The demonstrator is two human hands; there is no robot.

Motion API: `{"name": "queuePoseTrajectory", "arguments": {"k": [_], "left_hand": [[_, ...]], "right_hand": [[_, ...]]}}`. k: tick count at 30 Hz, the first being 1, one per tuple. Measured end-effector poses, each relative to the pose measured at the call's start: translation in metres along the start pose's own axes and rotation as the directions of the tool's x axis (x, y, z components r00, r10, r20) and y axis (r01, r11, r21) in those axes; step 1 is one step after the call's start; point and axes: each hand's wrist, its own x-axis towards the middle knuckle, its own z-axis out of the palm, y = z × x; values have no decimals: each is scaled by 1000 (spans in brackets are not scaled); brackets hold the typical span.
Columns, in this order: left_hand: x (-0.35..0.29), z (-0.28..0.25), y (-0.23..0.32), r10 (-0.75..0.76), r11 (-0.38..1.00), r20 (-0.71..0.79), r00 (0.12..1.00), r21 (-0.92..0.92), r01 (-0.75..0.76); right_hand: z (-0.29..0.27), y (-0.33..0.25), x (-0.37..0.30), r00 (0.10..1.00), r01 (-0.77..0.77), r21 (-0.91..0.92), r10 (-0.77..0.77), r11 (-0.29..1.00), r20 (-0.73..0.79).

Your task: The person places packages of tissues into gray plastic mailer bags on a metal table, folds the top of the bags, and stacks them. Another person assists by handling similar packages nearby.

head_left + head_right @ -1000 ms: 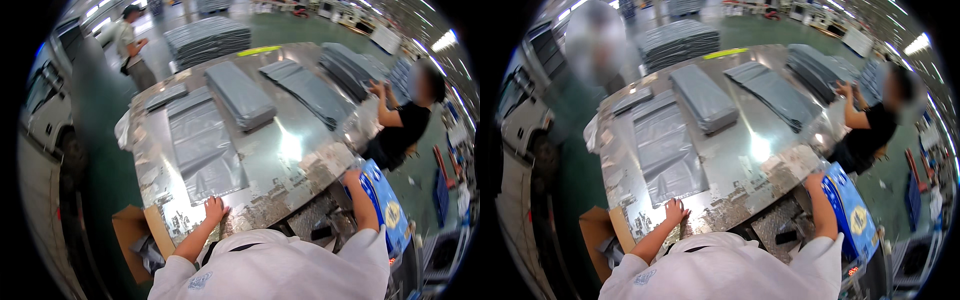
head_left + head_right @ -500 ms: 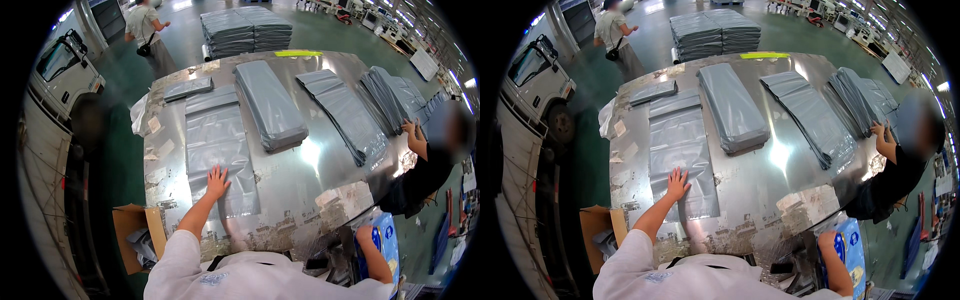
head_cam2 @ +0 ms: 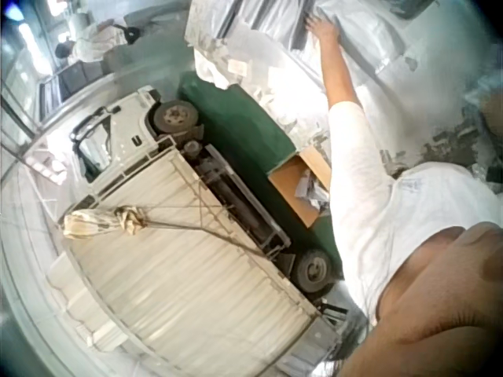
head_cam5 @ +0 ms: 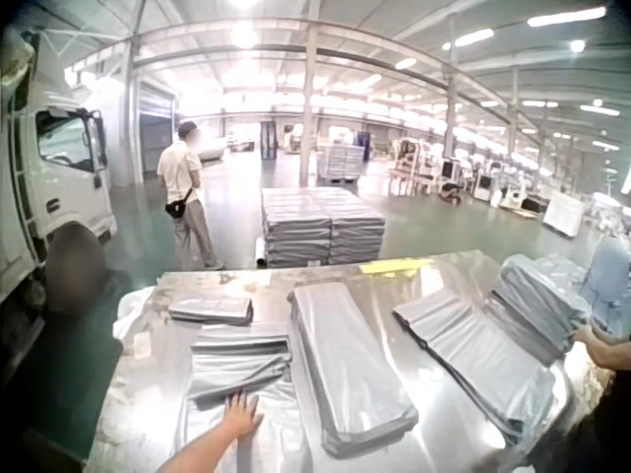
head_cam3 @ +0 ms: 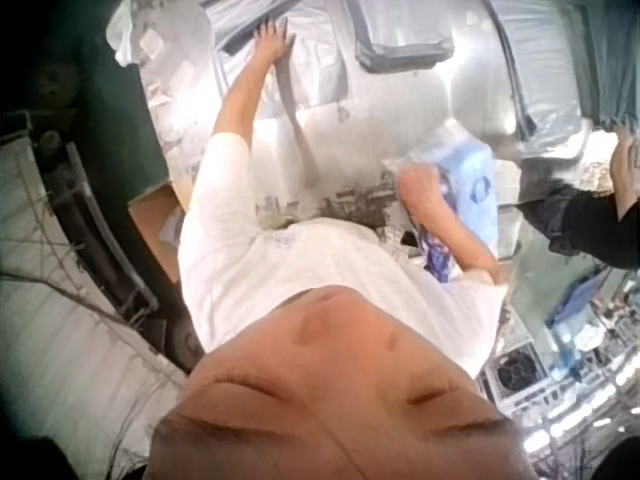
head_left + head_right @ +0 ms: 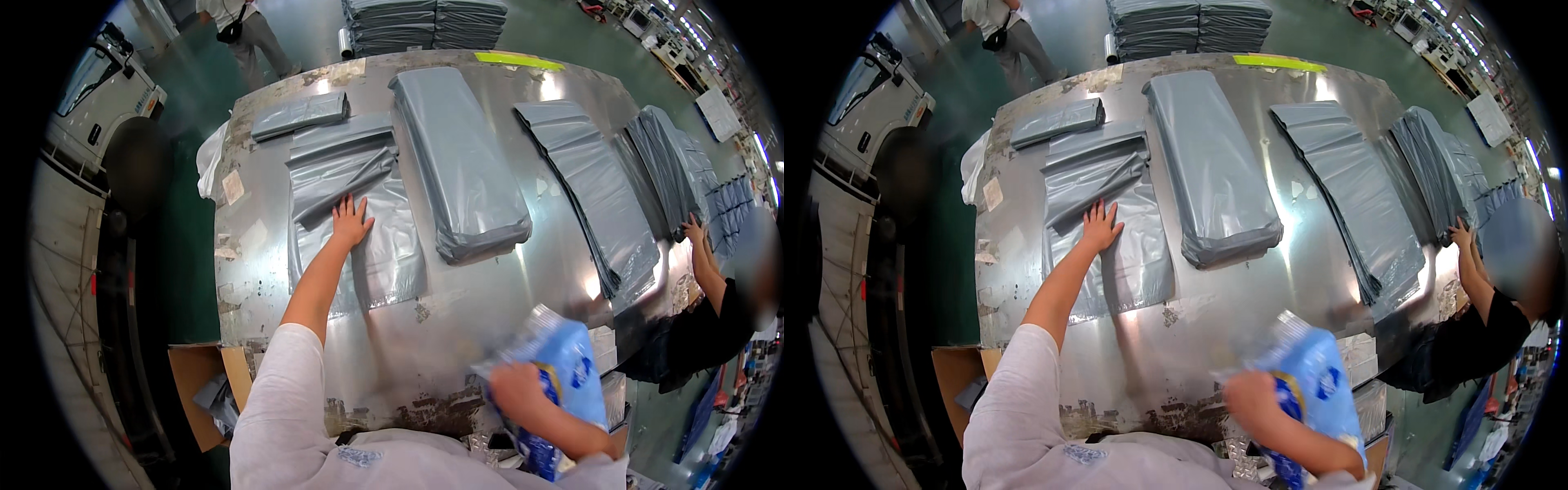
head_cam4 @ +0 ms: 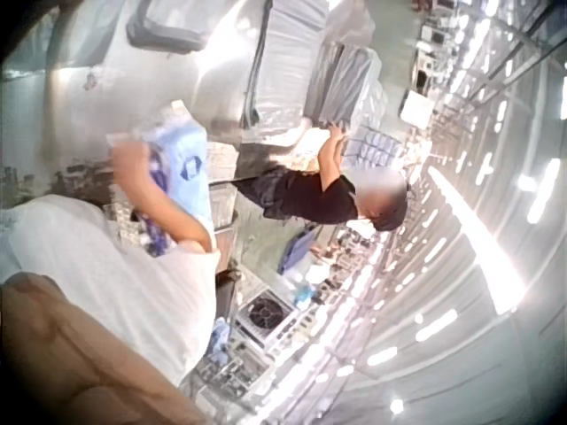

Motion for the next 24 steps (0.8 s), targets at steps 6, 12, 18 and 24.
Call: {"name": "queuePoseTrajectory", "arguments": {"k": [6, 12, 18, 24], "left_hand": [[-37, -4, -14, 61, 983, -198, 978, -160, -93], [-139, 4, -114, -371, 511, -154, 916, -857, 63], [-146, -19, -144, -344, 547, -161, 925, -835, 59], [-152, -13, -146, -194, 487, -16, 981, -870, 82]], "right_hand": [[-99, -82, 154, 839, 403, 198, -274, 894, -470], [-13, 18, 170, 821, 64, 687, 353, 724, -449], [131, 6, 111, 951, -208, 875, 298, 437, 77], [198, -71, 44, 999, -39, 886, 25, 462, 32]]}}
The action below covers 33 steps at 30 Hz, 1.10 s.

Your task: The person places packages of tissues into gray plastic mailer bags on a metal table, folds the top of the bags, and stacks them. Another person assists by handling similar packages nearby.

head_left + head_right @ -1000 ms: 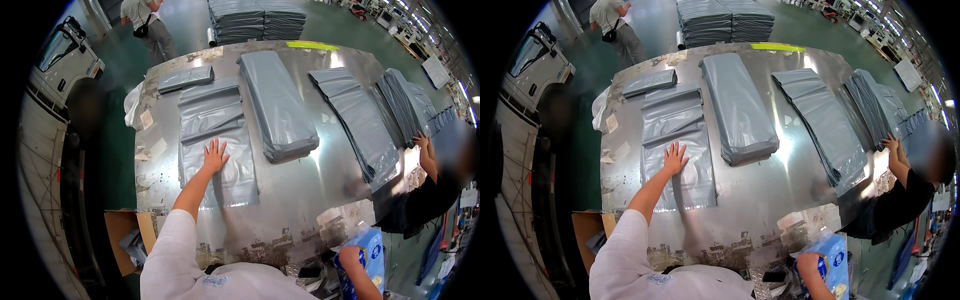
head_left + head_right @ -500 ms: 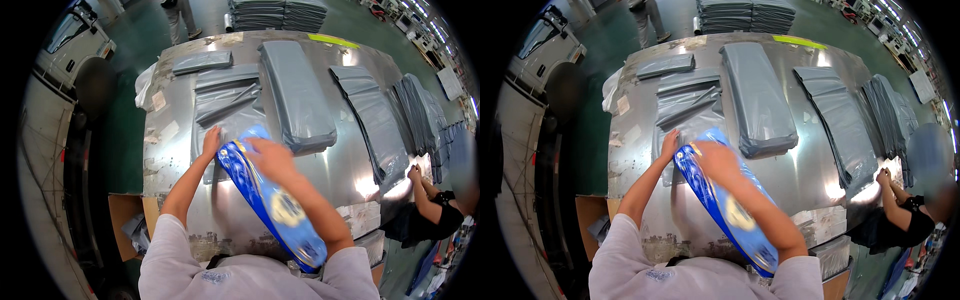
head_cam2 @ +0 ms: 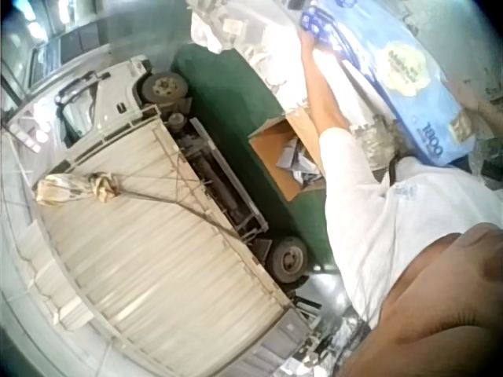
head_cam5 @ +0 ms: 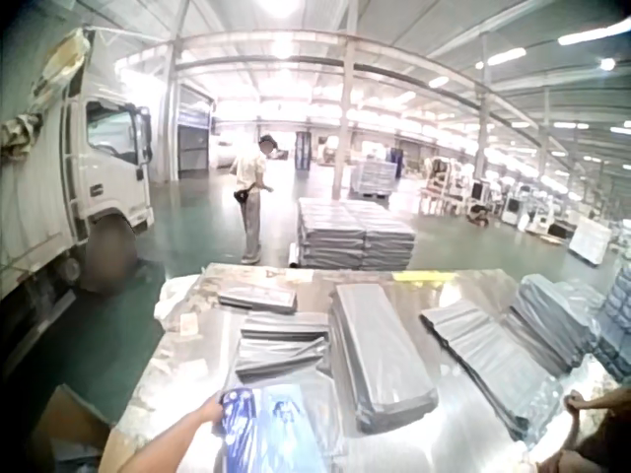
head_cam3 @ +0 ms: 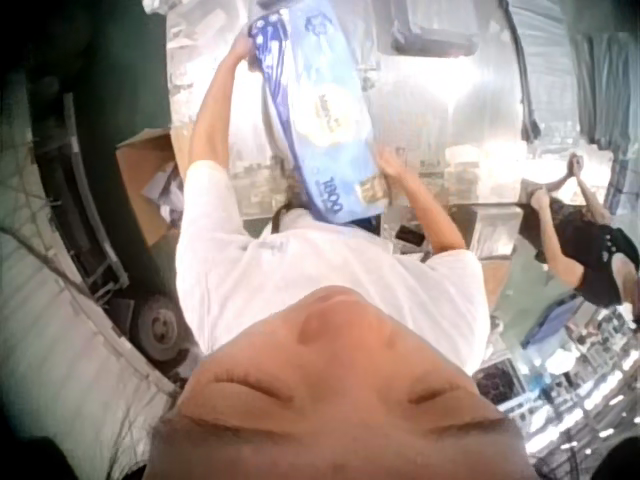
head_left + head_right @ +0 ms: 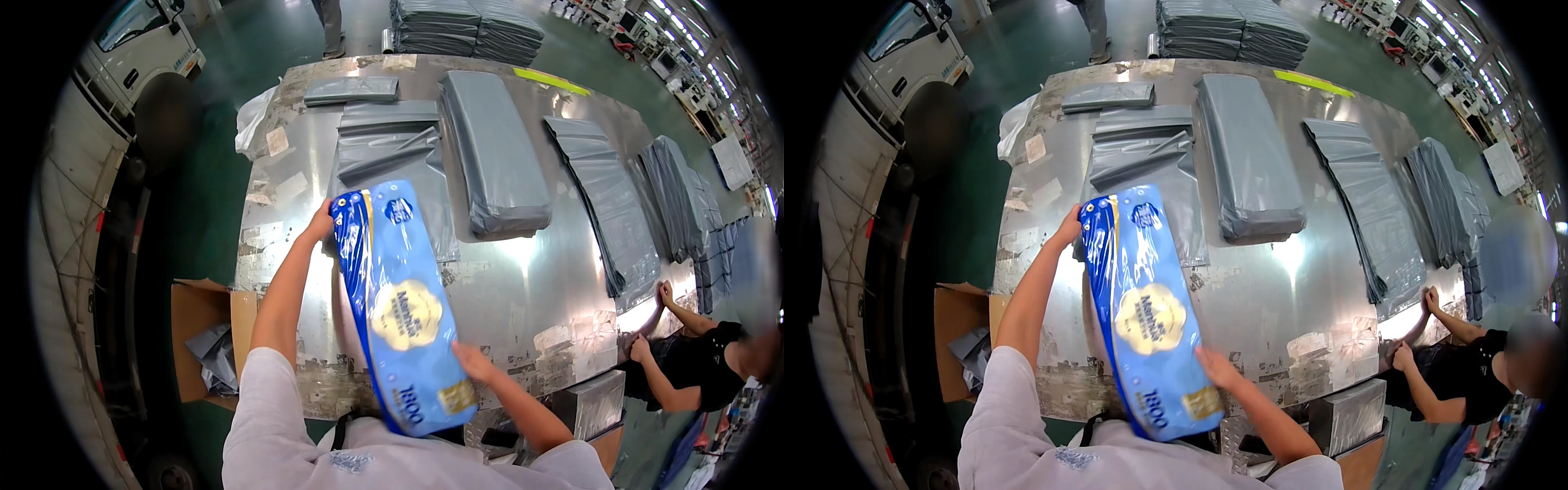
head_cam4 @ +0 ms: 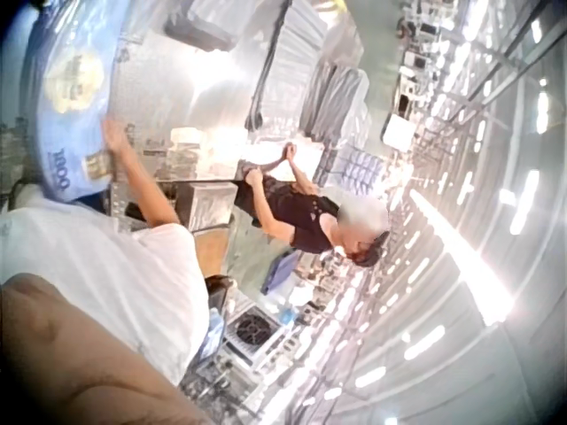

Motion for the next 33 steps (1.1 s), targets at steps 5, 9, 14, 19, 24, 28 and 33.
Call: {"name": "queuePoseTrajectory", "arguments": {"k": [5, 9, 14, 19, 24, 28, 33], "left_hand": [[-53, 41, 5, 55, 990, 113, 992, -135, -39], [-82, 42, 29, 93, 995, 235, 968, -69, -79], [-103, 56, 43, 57, 994, 240, 969, -101, -34], [-100, 69, 47, 256, 967, 84, 963, -8, -256], [-58, 62, 13, 355, 676, -35, 934, 700, -231], [-57, 62, 22, 244, 875, -135, 960, 458, -158], [-92, 69, 26, 449, 755, -79, 890, 566, -331]], "right_hand": [[-42, 3, 53, 978, -196, -249, 171, 949, -119], [-105, -61, 187, 560, 396, -745, -785, 536, -267], [-118, -80, 273, 894, 358, -840, -408, 408, 184], [-111, -52, 295, 839, 355, -877, -525, 324, 146], [-114, -67, 288, 836, 212, -670, -487, 712, -253], [-106, -63, 253, 767, 461, -83, -444, 883, -464], [-96, -41, 237, 728, 446, -124, -439, 887, -526]]}}
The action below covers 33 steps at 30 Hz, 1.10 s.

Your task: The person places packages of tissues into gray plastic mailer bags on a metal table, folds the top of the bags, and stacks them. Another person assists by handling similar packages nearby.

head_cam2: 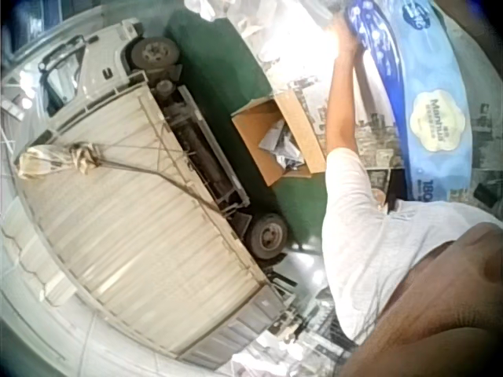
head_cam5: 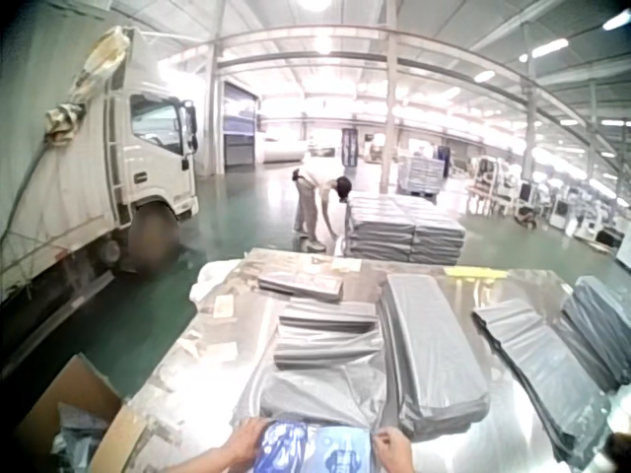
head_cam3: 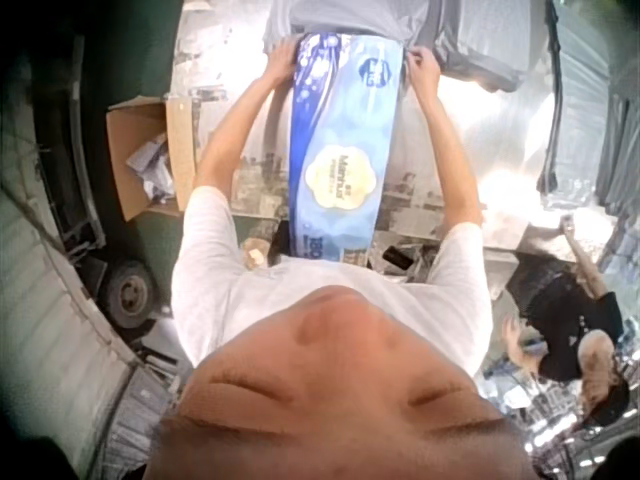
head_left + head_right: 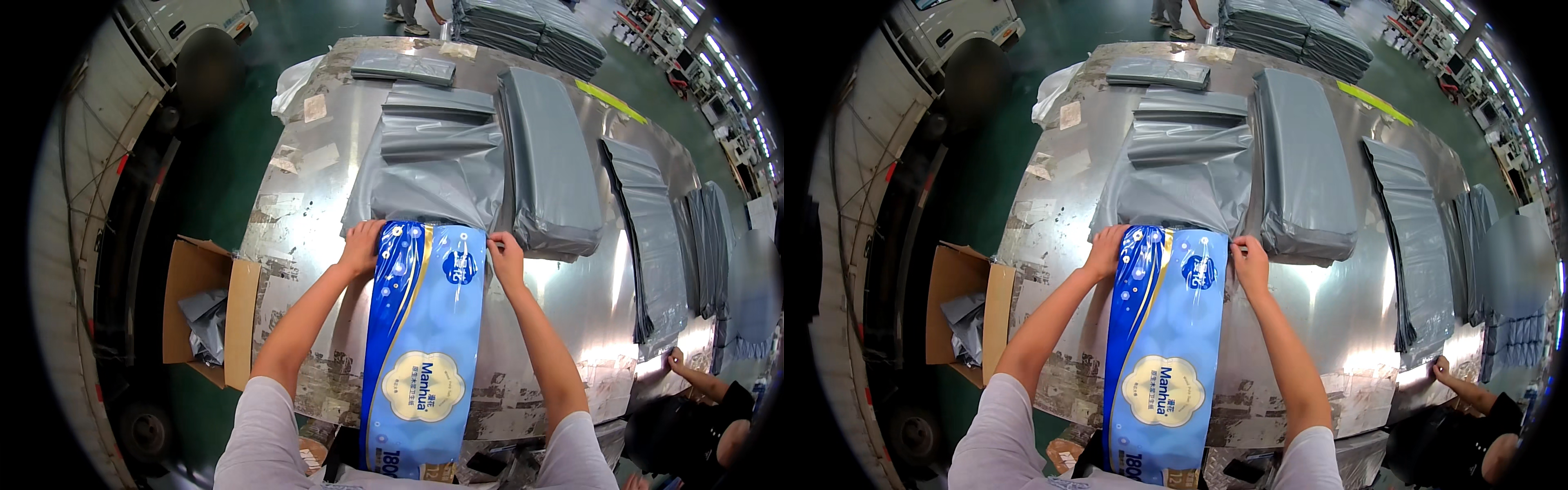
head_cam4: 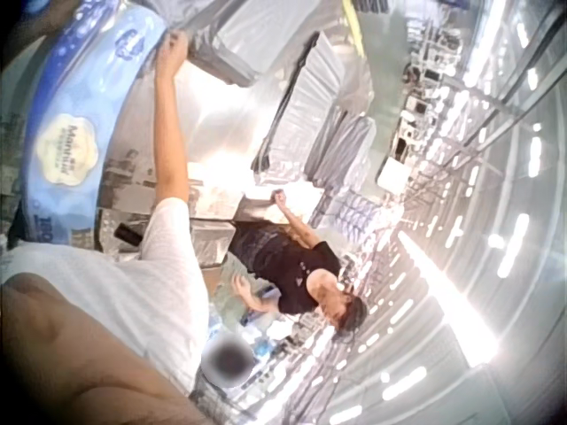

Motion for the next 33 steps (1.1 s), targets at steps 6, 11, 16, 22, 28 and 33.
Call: {"name": "queuePoseTrajectory", "arguments": {"k": [6, 11, 16, 22, 28, 33], "left_hand": [[46, 25, -15, 65, 885, -35, 997, 465, -42], [33, 6, 9, -162, 986, -243, 956, 7, 169], [-35, 12, 6, -138, 986, -208, 968, -122, 115], [0, 40, -20, -567, 808, 88, 819, 255, 532], [-21, 26, -19, -293, 956, 345, 892, 73, 286], [1, 4, -26, -529, 638, 420, 738, -377, 672]], "right_hand": [[12, -7, 39, 998, 60, -408, -41, 911, 54], [-1, -28, 14, 990, 135, -85, -138, 987, -31], [-2, -22, -43, 949, 312, -203, -315, 928, 21], [22, 12, -9, 947, 129, -749, 144, 650, 288], [13, -4, -41, 885, 98, -745, 285, 659, 368], [13, -5, -38, 861, -53, -653, 367, 755, 353]]}}
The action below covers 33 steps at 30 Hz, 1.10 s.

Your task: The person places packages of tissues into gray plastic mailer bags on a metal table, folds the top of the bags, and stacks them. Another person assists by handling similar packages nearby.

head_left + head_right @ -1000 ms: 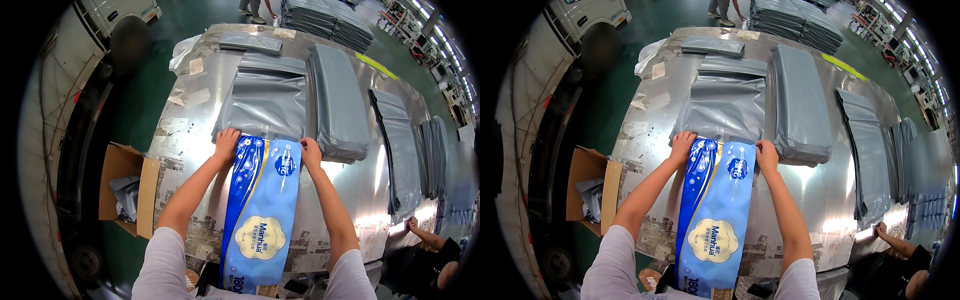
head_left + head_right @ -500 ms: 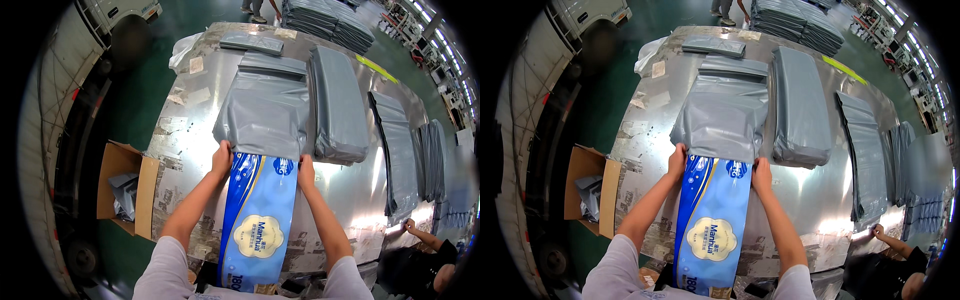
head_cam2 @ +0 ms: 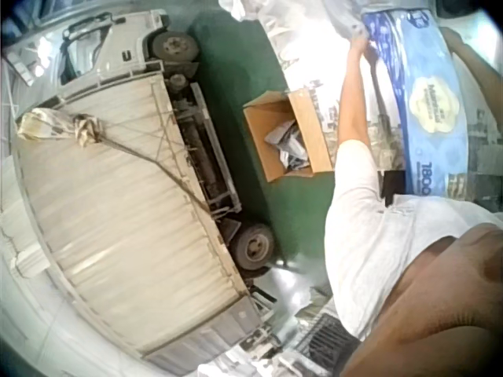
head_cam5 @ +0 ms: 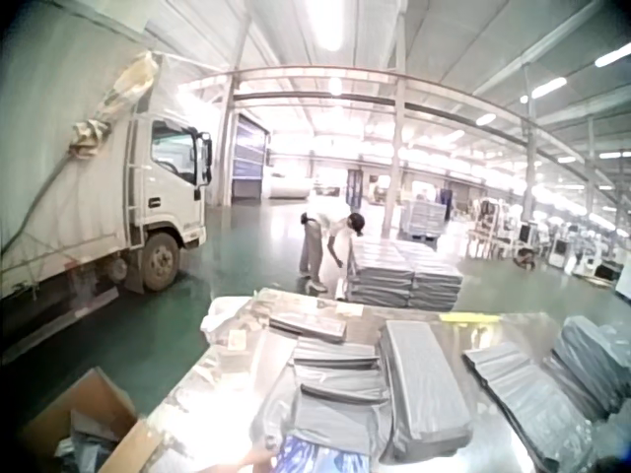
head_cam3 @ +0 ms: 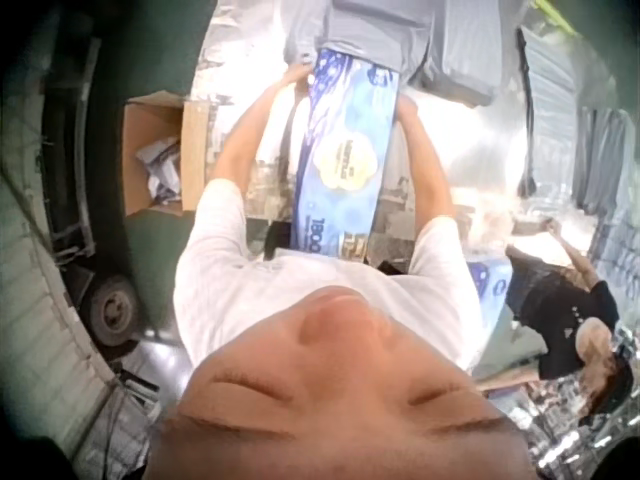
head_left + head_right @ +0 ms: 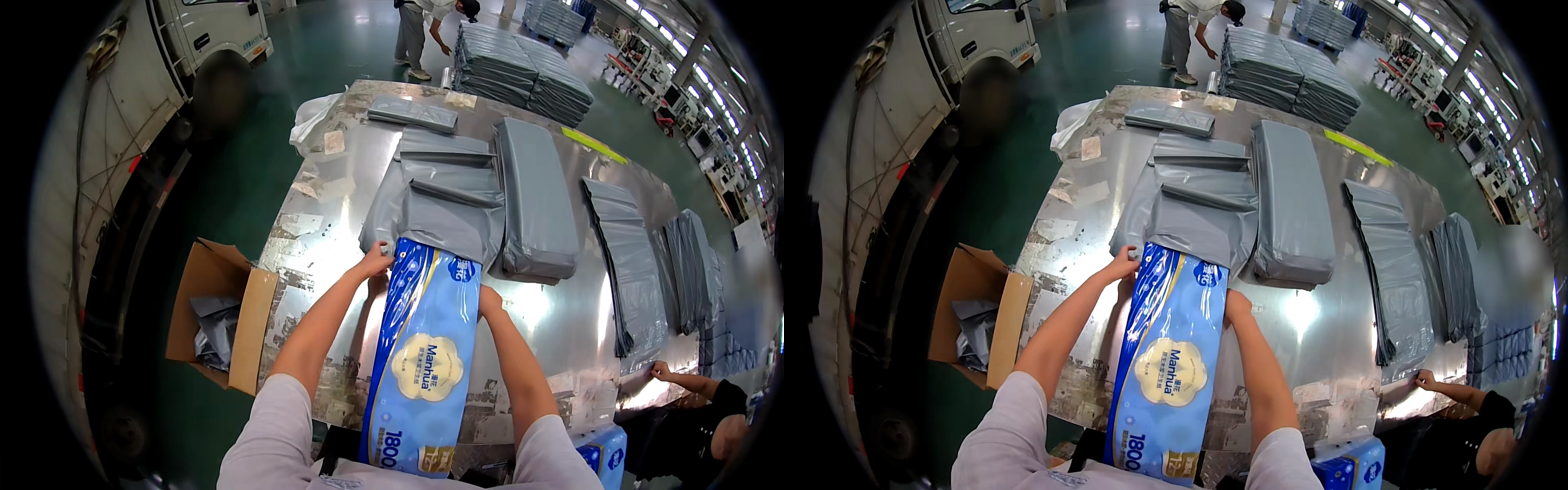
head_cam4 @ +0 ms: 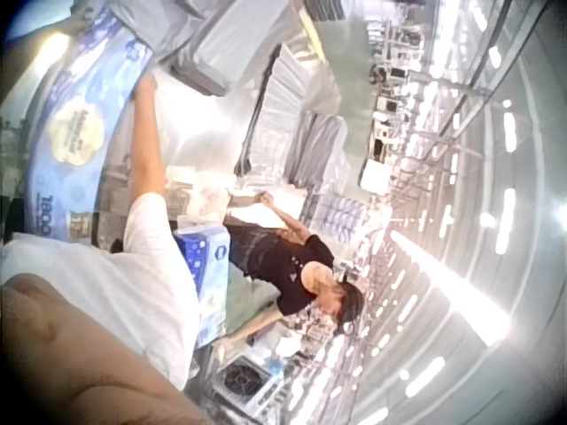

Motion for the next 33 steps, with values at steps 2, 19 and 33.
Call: {"name": "queuePoseTrajectory", "arguments": {"k": [2, 19, 33], "left_hand": [[12, 3, -6, 93, 961, -40, 995, 263, -80], [-232, 38, -63, 10, 412, 517, 856, 778, -474], [-236, 4, -59, -112, 927, 495, 862, 364, -88]], "right_hand": [[7, 7, 4, 999, 1, 16, -2, 1000, 46], [67, 8, -211, 971, 206, -232, -169, 951, 170], [24, -39, -221, 956, -137, 303, 45, 943, 291]]}}
